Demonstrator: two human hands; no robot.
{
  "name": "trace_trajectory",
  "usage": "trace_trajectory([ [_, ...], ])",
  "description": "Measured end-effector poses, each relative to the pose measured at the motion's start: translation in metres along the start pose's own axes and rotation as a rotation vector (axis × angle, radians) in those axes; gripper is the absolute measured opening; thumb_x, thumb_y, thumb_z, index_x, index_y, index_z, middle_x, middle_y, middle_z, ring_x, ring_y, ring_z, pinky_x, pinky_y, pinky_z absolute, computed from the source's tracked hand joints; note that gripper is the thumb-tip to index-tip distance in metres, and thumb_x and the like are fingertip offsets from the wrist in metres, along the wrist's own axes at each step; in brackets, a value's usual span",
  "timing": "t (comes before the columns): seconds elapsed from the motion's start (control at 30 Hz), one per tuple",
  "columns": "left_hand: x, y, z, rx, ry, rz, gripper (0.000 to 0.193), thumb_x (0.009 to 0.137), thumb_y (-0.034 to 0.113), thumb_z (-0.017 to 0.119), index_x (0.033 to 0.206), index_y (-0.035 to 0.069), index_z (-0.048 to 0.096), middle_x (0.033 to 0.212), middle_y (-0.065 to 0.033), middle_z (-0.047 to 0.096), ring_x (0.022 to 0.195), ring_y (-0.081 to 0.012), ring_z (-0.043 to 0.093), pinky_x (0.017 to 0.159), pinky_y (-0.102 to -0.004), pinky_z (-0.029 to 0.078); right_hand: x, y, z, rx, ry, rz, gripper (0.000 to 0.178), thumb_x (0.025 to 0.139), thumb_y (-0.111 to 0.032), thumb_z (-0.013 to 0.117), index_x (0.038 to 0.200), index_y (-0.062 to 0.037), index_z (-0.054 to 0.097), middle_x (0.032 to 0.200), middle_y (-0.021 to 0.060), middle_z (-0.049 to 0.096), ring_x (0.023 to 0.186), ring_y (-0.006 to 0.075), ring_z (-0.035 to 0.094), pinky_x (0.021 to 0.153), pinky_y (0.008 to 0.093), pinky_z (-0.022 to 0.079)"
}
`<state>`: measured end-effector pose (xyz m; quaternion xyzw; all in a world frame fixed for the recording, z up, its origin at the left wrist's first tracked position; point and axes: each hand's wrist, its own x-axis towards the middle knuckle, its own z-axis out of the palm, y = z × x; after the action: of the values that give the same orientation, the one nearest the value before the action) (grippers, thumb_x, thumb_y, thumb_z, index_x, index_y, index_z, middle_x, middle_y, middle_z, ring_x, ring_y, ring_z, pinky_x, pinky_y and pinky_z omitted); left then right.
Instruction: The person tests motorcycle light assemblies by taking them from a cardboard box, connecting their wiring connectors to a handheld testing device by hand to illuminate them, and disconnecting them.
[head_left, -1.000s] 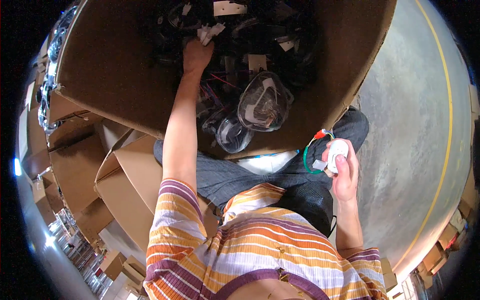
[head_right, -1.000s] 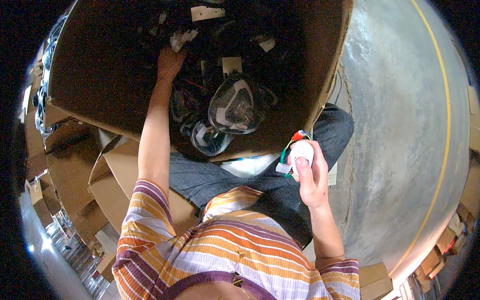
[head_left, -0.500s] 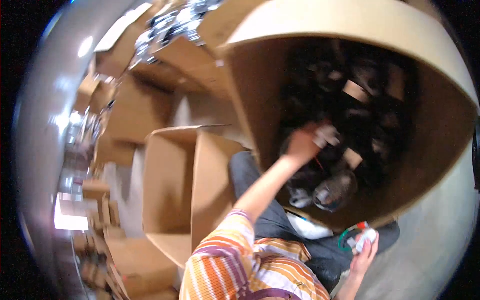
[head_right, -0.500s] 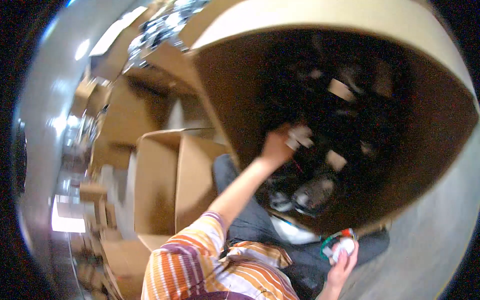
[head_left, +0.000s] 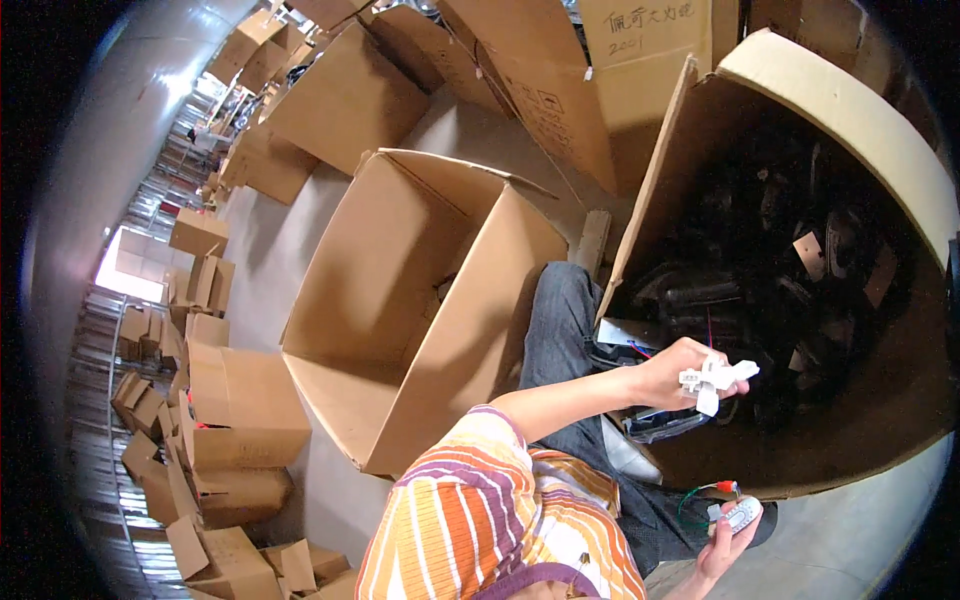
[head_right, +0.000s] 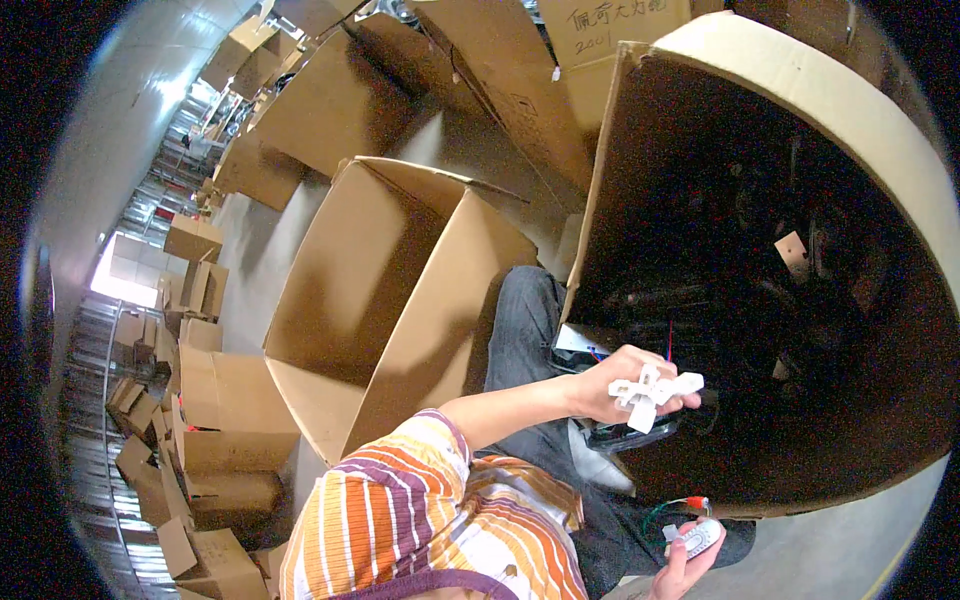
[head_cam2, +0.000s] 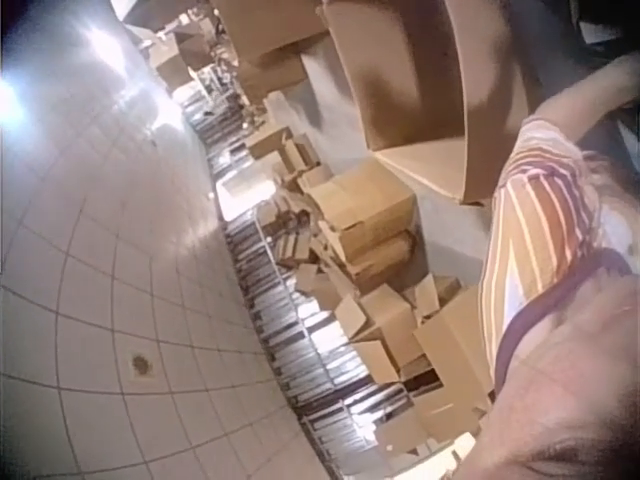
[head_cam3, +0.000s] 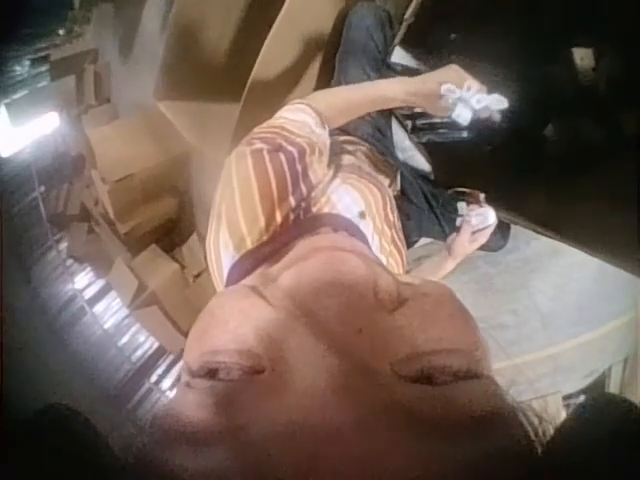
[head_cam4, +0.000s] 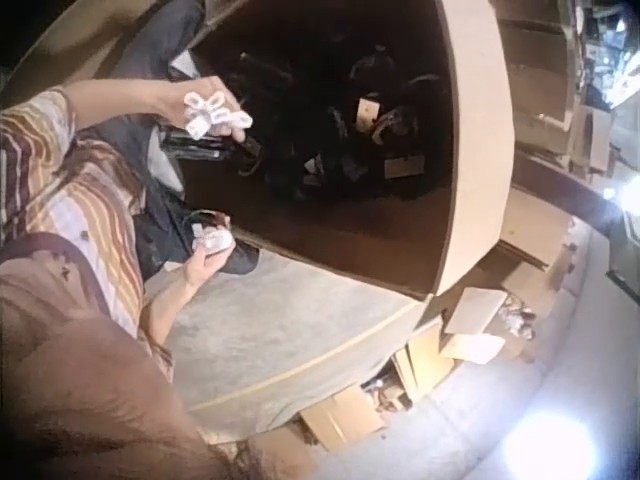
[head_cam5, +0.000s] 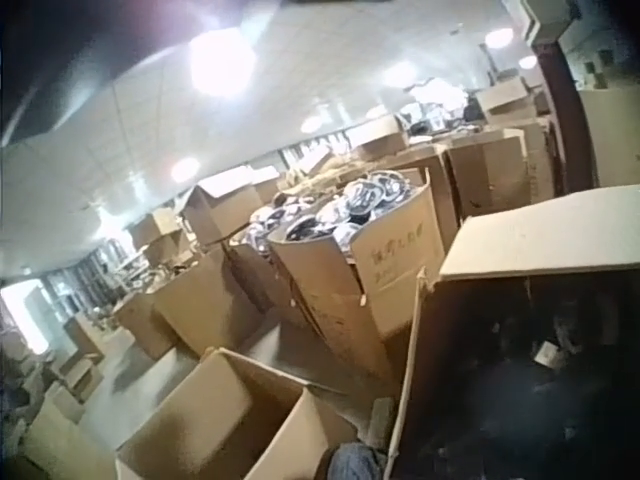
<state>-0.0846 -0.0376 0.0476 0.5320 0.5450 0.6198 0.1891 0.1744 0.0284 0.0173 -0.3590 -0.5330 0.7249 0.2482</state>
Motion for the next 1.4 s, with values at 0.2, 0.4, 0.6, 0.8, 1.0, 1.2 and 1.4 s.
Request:
trace_trajectory([
  [0.2,-0.013,0.011,0.019,-0.297,-0.398,-0.144,0.009,0.072,0.010,0.051,0.072,0.003,0.057,0.069,-0.0082,0.057,0.062,-0.0177,0.054,0.056,-0.0267,0.043,-0.011,-0.013,0.014,-0.067,0.024,0.008,0.037,0.064,0.000,0.048,0.099,-0.0041,0.037,0.076,0.0028,0.044,0.059,0.0066,0.040,0.048,0.0157,0.033],
  [0.4,-0.036,-0.006,0.030,-0.521,-0.694,-0.263,0.010,0.071,0.009,0.051,0.076,0.003,0.057,0.071,-0.0067,0.058,0.067,-0.0153,0.054,0.061,-0.0254,0.042,0.001,-0.020,0.027,-0.070,-0.068,0.041,0.042,0.061,-0.003,0.057,0.098,-0.0015,0.037,0.080,0.0025,0.046,0.071,0.0087,0.046,0.064,0.0210,0.038],
  [0.6,-0.010,-0.009,0.048,-0.488,-0.966,-0.382,0.009,0.069,0.010,0.056,0.067,0.002,0.057,0.061,-0.0065,0.057,0.056,-0.0146,0.053,0.051,-0.0247,0.041,0.005,-0.040,0.009,0.127,-0.153,0.070,0.038,0.061,0.001,0.053,0.095,-0.0018,0.038,0.078,0.0037,0.048,0.071,0.0080,0.046,0.062,0.0206,0.038],
  [0.8,-0.020,-0.016,0.059,-0.606,-1.092,-0.382,0.010,0.067,0.009,0.055,0.061,0.001,0.053,0.060,-0.0092,0.055,0.051,-0.0234,0.048,0.045,-0.0302,0.034,-0.001,-0.034,0.005,0.143,-0.205,0.051,0.037,0.062,-0.001,0.052,0.096,-0.0022,0.038,0.079,0.0041,0.047,0.073,0.0087,0.045,0.064,0.0215,0.038],
  [1.0,-0.018,-0.020,0.062,-0.650,-1.195,-0.371,0.008,0.065,0.008,0.056,0.062,0.001,0.053,0.059,-0.0099,0.054,0.051,-0.0254,0.048,0.045,-0.0303,0.034,-0.006,-0.036,0.007,0.059,-0.197,0.113,0.038,0.059,-0.003,0.052,0.095,-0.0019,0.040,0.075,0.0045,0.049,0.070,0.0091,0.047,0.062,0.0211,0.038],
  [1.2,-0.013,-0.020,0.062,-0.713,-1.274,-0.353,0.012,0.062,0.013,0.057,0.066,0.002,0.056,0.060,-0.0104,0.053,0.053,-0.0263,0.049,0.046,-0.0305,0.035,-0.007,-0.042,0.008,-0.133,-0.324,0.127,0.039,0.060,-0.002,0.050,0.097,-0.0015,0.038,0.080,0.0048,0.047,0.073,0.0103,0.047,0.064,0.0230,0.038],
  [1.4,-0.015,-0.020,0.067,-0.684,-1.387,-0.432,0.011,0.063,0.013,0.056,0.068,0.003,0.058,0.061,-0.0086,0.055,0.054,-0.0241,0.050,0.048,-0.0297,0.036,-0.009,-0.037,0.012,-0.204,-0.383,0.151,0.041,0.060,-0.001,0.049,0.098,-0.0015,0.037,0.084,0.0052,0.046,0.075,0.0112,0.045,0.065,0.0239,0.038],
])
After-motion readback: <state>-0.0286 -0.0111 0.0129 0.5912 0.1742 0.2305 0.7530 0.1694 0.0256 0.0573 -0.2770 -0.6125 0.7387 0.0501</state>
